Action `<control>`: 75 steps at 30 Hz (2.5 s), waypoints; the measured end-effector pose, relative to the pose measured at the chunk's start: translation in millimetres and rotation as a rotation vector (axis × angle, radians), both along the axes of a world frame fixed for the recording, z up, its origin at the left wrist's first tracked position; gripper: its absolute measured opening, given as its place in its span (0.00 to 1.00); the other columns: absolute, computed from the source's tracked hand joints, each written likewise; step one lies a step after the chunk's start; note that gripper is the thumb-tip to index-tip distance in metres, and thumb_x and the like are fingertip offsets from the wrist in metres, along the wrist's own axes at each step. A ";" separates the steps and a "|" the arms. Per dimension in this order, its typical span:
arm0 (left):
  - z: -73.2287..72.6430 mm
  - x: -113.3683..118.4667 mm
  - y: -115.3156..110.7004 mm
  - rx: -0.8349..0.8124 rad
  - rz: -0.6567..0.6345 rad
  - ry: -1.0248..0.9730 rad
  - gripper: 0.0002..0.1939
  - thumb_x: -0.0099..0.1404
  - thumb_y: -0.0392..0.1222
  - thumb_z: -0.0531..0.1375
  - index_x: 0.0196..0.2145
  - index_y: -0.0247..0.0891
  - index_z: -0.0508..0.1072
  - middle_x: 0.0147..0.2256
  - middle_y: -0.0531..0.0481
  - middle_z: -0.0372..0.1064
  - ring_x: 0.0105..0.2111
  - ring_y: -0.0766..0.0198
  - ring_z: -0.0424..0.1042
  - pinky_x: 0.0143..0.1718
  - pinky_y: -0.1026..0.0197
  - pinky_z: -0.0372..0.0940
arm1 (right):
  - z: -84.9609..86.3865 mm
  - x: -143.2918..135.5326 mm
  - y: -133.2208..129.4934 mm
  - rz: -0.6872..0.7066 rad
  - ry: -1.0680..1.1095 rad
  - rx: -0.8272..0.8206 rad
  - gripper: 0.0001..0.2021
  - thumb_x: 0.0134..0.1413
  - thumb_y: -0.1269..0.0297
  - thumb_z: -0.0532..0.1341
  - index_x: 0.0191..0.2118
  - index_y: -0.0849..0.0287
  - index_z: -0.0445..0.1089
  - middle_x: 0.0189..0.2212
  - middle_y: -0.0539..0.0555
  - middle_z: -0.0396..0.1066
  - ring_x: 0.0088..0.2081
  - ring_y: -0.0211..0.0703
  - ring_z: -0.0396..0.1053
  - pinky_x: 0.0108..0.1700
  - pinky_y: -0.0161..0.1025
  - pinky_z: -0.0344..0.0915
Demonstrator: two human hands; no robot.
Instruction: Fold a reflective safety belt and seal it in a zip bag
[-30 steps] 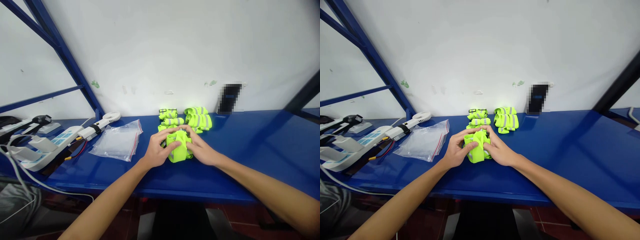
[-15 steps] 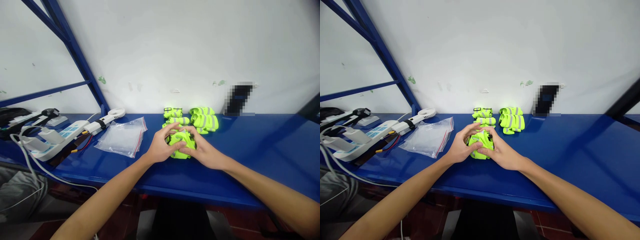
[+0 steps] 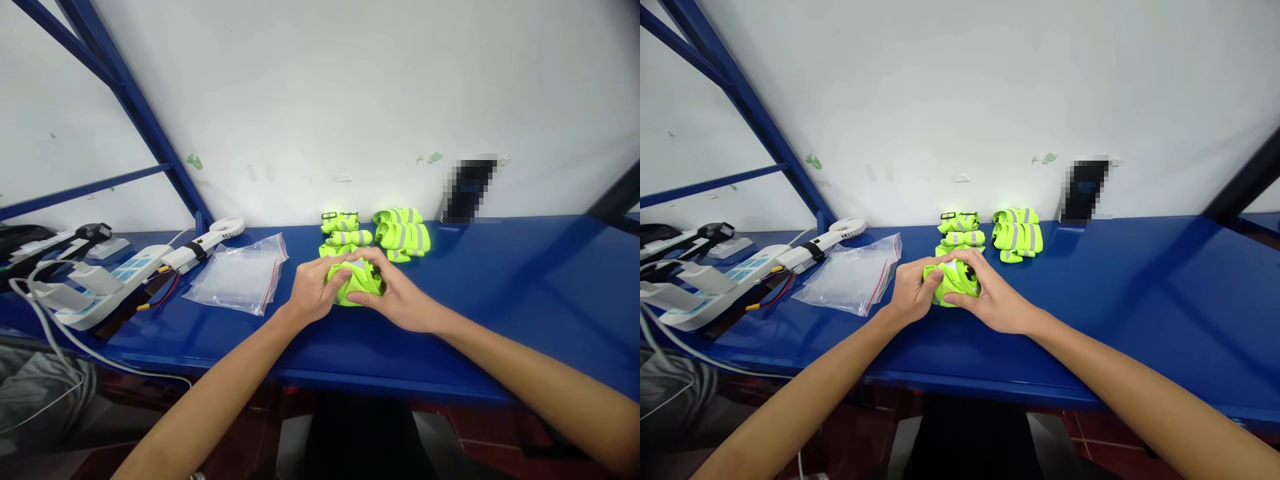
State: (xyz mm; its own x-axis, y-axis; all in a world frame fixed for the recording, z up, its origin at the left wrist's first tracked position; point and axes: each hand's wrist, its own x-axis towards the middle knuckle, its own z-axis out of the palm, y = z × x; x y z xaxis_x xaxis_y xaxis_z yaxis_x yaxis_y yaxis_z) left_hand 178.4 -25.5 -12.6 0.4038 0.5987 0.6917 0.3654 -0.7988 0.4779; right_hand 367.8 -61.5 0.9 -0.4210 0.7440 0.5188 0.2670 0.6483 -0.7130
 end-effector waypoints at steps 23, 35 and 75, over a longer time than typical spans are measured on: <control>-9.2 19.0 -12.3 0.104 0.148 -0.144 0.33 0.73 0.55 0.37 0.58 0.32 0.68 0.39 0.41 0.70 0.38 0.59 0.70 0.40 0.57 0.64 | -9.0 -21.9 -7.9 -0.232 0.249 0.008 0.20 0.51 0.54 0.67 0.48 0.51 0.64 0.46 0.52 0.68 0.46 0.48 0.67 0.49 0.43 0.64; 4.7 26.0 -6.6 -0.295 -0.229 -0.303 0.20 0.70 0.51 0.50 0.46 0.37 0.75 0.43 0.45 0.73 0.43 0.57 0.70 0.47 0.56 0.62 | -4.8 -13.9 -4.2 -0.351 0.316 0.109 0.14 0.48 0.57 0.70 0.38 0.52 0.68 0.36 0.49 0.71 0.41 0.45 0.68 0.44 0.40 0.64; 45.4 -111.9 113.2 -0.384 0.209 0.640 0.46 0.58 0.67 0.58 0.68 0.45 0.49 0.69 0.40 0.42 0.68 0.45 0.44 0.64 0.42 0.47 | -12.5 13.0 27.0 -0.405 0.197 -0.028 0.14 0.52 0.53 0.64 0.31 0.55 0.61 0.27 0.47 0.60 0.31 0.41 0.58 0.37 0.40 0.57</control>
State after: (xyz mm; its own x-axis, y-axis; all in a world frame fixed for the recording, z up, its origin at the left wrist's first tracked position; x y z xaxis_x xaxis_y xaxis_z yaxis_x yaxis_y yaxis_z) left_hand 66.6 87.8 32.8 0.5073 0.8570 0.0907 0.7885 -0.5041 0.3523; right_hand 380.8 -34.5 -11.6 0.0119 0.8435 0.5370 0.3521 0.4991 -0.7918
